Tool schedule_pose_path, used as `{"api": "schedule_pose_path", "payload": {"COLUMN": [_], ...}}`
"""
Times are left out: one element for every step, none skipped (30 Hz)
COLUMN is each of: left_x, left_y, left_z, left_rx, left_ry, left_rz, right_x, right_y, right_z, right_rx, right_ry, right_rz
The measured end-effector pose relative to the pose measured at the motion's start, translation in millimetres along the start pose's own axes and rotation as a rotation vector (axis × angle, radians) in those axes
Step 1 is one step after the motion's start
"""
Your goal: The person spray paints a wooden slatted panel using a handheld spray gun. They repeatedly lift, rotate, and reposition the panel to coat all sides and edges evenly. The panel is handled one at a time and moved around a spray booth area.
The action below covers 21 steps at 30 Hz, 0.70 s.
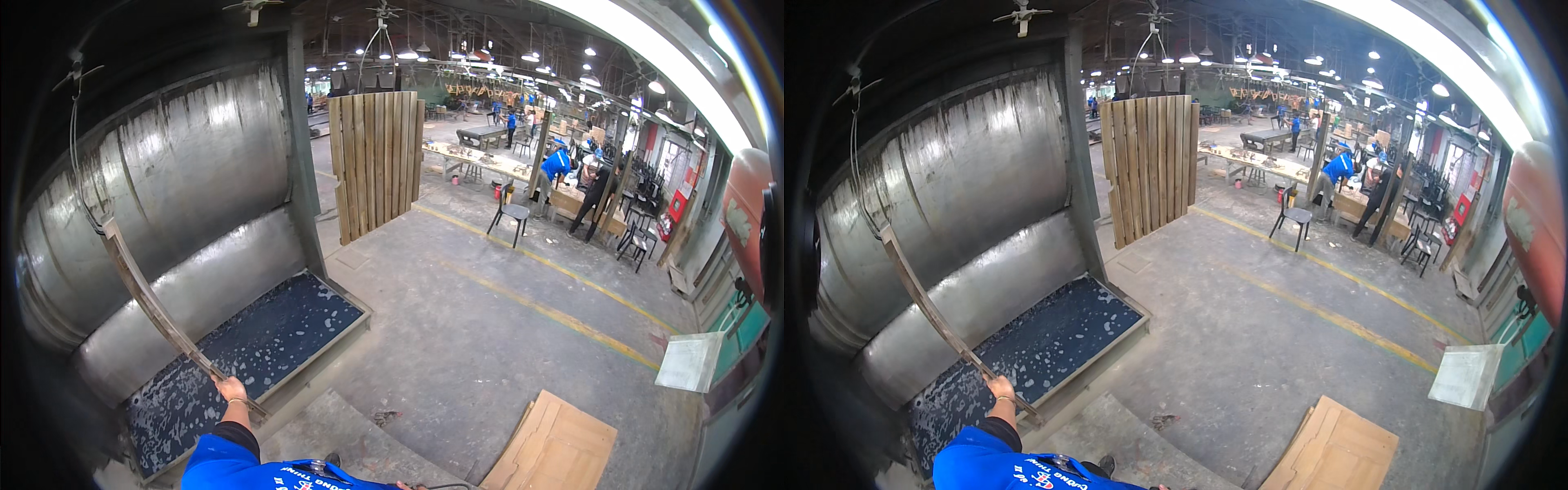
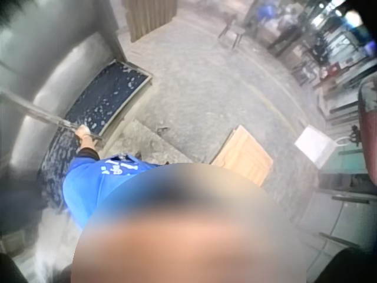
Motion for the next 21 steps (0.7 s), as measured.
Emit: {"api": "schedule_pose_path", "payload": {"left_x": [3.9,7.1,10.8,13.8,16.8,18.4,16.6,14.0,8.3,2.1,-3.1,-8.8,-12.5,-14.6,-17.0,-17.9,-15.7,-13.1,-10.6,-5.4,-2.4], "left_y": [5.9,11.7,15.5,18.1,19.7,20.0,18.1,14.2,11.6,8.9,4.5,3.0,3.1,1.8,2.9,5.0,8.3,12.1,16.4,21.2,26.9], "left_z": [-6.2,-12.4,-18.7,-25.0,-29.4,-30.7,-30.6,-27.7,-24.5,-22.6,-20.7,-17.6,-14.7,-13.1,-11.1,-13.4,-13.0,-15.6,-19.6,-23.8,-31.1], "left_rx": [0.001,-0.015,-0.023,0.02,0.07,0.101,0.114,0.108,0.088,0.108,0.114,0.11,0.134,0.148,0.133,0.158,0.163,0.152,0.136,0.2,0.206], "left_ry": [-0.009,-0.012,-0.056,-0.097,-0.181,-0.264,-0.255,-0.244,-0.21,-0.235,-0.238,-0.224,-0.26,-0.278,-0.239,-0.231,-0.241,-0.23,-0.201,-0.197,-0.208], "left_rz": [0.002,-0.005,-0.05,0.001,0.014,-0.005,0.041,0.056,0.047,0.053,0.03,-0.054,0.001,-0.004,-0.033,-0.087,0.008,0.063,0.081,0.1,0.104], "right_x": [0.6,1.2,1.6,1.7,1.3,1.6,1.2,1.1,0.7,0.4,-0.2,-1.0,-1.9,-2.6,-3.4,-3.6,-4.6,-4.0,-4.1,-3.6,-3.4], "right_y": [-0.6,-1.1,-1.9,-2.3,-2.5,-3.1,-3.3,-4.1,-4.6,-5.3,-5.9,-6.2,-6.7,-6.8,-6.7,-7.1,-6.9,-7.6,-7.4,-8.3,-8.8], "right_z": [0.4,0.6,0.9,0.9,1.5,1.6,1.9,2.3,2.6,3.1,2.9,3.2,3.3,3.1,3.5,3.0,4.2,3.6,4.2,4.2,4.1], "right_rx": [-0.001,-0.002,-0.004,-0.002,-0.003,-0.003,-0.003,-0.003,-0.001,-0.001,0.0,-0.002,-0.003,-0.005,-0.007,-0.009,-0.024,-0.018,-0.023,-0.023,-0.02], "right_ry": [0.001,0.001,0.003,0.006,0.007,0.008,0.01,0.01,0.01,0.011,0.01,0.011,0.012,0.012,0.01,0.008,0.01,0.008,0.004,0.003,0.005], "right_rz": [-0.004,-0.008,-0.014,-0.019,-0.022,-0.029,-0.033,-0.038,-0.043,-0.048,-0.053,-0.059,-0.067,-0.075,-0.085,-0.095,-0.104,-0.115,-0.12,-0.128,-0.138]}}
Point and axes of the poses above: each hand's wrist, its own z-axis away from the middle knuckle, its own y-axis out of the palm, x = y × z, the point moved 3 cm from there along -z, towards the middle knuckle, and after that the axes turned 6 degrees about -y, right-handed, at the moved point
